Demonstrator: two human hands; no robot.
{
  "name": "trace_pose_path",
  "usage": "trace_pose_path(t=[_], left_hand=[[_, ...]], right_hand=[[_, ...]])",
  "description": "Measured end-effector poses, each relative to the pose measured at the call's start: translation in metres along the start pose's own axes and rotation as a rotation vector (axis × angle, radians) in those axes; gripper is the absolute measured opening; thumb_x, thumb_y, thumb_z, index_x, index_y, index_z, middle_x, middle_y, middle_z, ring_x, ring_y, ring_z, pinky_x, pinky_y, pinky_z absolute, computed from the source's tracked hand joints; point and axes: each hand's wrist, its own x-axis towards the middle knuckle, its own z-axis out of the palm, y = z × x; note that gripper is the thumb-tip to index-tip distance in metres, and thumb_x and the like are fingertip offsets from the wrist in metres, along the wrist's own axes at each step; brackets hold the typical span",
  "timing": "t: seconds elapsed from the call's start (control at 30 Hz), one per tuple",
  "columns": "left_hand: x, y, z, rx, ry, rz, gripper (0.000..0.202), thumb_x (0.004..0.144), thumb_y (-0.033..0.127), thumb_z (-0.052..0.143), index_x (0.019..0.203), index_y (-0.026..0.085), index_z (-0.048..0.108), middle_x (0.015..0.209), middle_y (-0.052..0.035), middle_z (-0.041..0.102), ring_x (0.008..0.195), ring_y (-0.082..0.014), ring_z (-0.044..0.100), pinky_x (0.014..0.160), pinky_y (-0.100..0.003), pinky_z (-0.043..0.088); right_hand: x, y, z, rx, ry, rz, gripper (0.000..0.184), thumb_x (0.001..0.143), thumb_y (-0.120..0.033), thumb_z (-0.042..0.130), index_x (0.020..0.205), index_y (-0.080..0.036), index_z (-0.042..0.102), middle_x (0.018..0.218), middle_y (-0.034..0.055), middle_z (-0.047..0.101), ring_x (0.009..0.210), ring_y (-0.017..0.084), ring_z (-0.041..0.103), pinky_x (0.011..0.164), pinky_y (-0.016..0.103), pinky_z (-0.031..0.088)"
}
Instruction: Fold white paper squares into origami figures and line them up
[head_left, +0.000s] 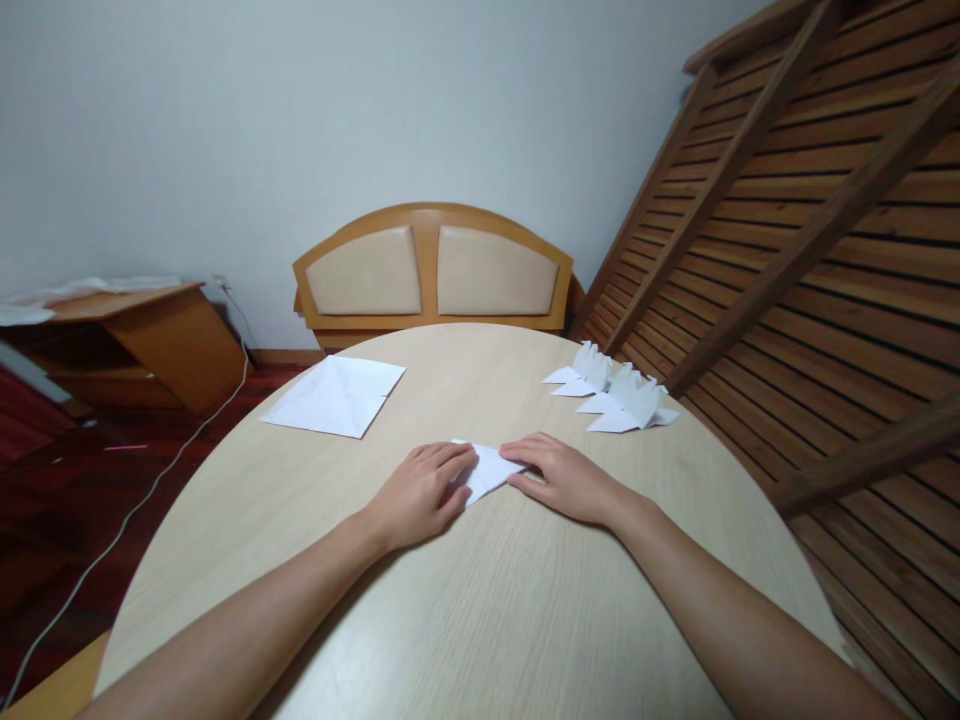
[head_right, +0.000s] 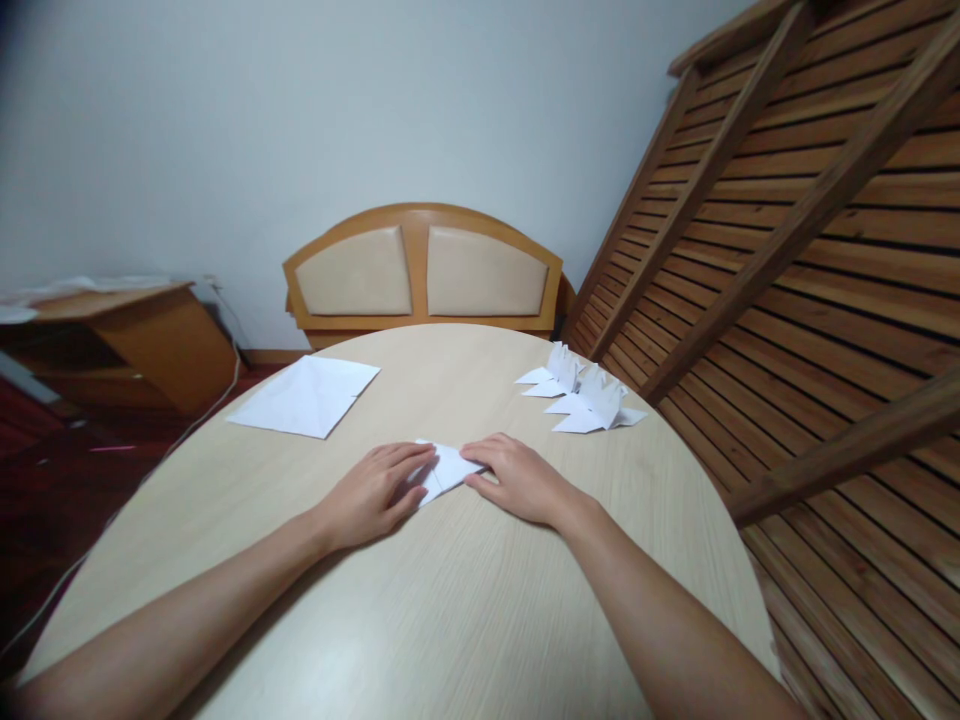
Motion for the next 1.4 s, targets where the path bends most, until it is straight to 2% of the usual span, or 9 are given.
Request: trace_pose_path(t=[0.13,0.27,0.43,0.67,0.87,1.03,1.23,1.4], left_hand=[[0.0002,0.0048,-0.0019,-0.048,0.037,0.012,0.037,0.095,0.031,0.053,0.129,0.02,0.058,0.131,-0.0101,0.067,0.116,-0.0273,0.064,0.101,-0.045,0.049],[-0.0008,0.0081,-0.0032,-0.059,0.036,-0.014,0.047,0.09,0.045,0.061,0.13,0.02,0.056,0.129,-0.0117,0.067,0.114,-0.0299,0.066,0.098,-0.044,0.052],[-0.0021,0.0093,-0.0034,-0.02,-0.01,-0.082,0.04,0.093,0.039,0.057,0.129,0.024,0.055,0.13,-0.0092,0.067,0.107,-0.0283,0.07,0.09,-0.042,0.056],[-0.0017,0.0095,-0.0034,-0.036,-0.015,-0.062,0.033,0.096,0.035,0.051,0.126,0.025,0.056,0.132,-0.0082,0.066,0.115,-0.0268,0.067,0.095,-0.04,0.055],[-0.0008,0.0103,-0.0026,-0.028,-0.003,-0.074,0.031,0.094,0.036,0.054,0.123,0.024,0.058,0.131,-0.0083,0.066,0.114,-0.027,0.067,0.095,-0.04,0.054],[-0.0009,0.0092,-0.0015,-0.022,-0.007,-0.058,0.03,0.093,0.034,0.055,0.12,0.023,0.06,0.128,-0.0089,0.068,0.12,-0.0283,0.064,0.099,-0.042,0.053],[-0.0011,0.0086,0.0002,-0.03,-0.011,-0.052,0.028,0.094,0.032,0.053,0.12,0.025,0.06,0.133,-0.0071,0.065,0.126,-0.0276,0.061,0.101,-0.041,0.052],[-0.0008,0.01,-0.0003,-0.046,0.001,-0.051,0.026,0.097,0.03,0.047,0.119,0.024,0.06,0.126,-0.0074,0.069,0.121,-0.0264,0.064,0.096,-0.04,0.054]], right_hand=[[-0.0013,-0.0012,0.0,0.031,0.003,0.013,0.028,0.096,-0.031,0.061,0.123,-0.024,0.068,0.122,0.0067,0.071,0.114,0.024,0.061,0.101,0.041,0.047],[-0.0017,-0.0014,0.0007,0.044,0.005,0.031,0.027,0.096,-0.031,0.061,0.122,-0.025,0.068,0.121,0.007,0.072,0.113,0.024,0.062,0.1,0.041,0.048],[-0.002,-0.0033,-0.0004,0.033,0.012,0.042,0.028,0.096,-0.03,0.061,0.122,-0.024,0.068,0.12,0.0069,0.072,0.113,0.024,0.061,0.099,0.041,0.048],[-0.0019,-0.0042,-0.0012,0.034,0.007,0.045,0.028,0.096,-0.031,0.06,0.122,-0.024,0.069,0.12,0.007,0.072,0.113,0.025,0.061,0.1,0.042,0.047],[-0.0024,-0.0046,-0.0014,0.028,0.009,0.056,0.028,0.096,-0.031,0.06,0.121,-0.024,0.069,0.119,0.0071,0.072,0.113,0.024,0.061,0.099,0.041,0.048],[-0.0019,-0.0055,-0.0018,0.022,0.004,0.062,0.027,0.096,-0.032,0.06,0.12,-0.023,0.069,0.118,0.0072,0.072,0.112,0.024,0.061,0.099,0.04,0.047],[-0.0017,-0.0057,-0.0015,0.024,0.003,0.074,0.026,0.096,-0.032,0.06,0.119,-0.023,0.07,0.116,0.0074,0.073,0.111,0.024,0.062,0.098,0.041,0.048],[-0.0019,-0.0063,-0.0022,0.018,0.002,0.078,0.026,0.096,-0.033,0.059,0.118,-0.023,0.07,0.115,0.0072,0.073,0.11,0.024,0.062,0.098,0.04,0.048]])
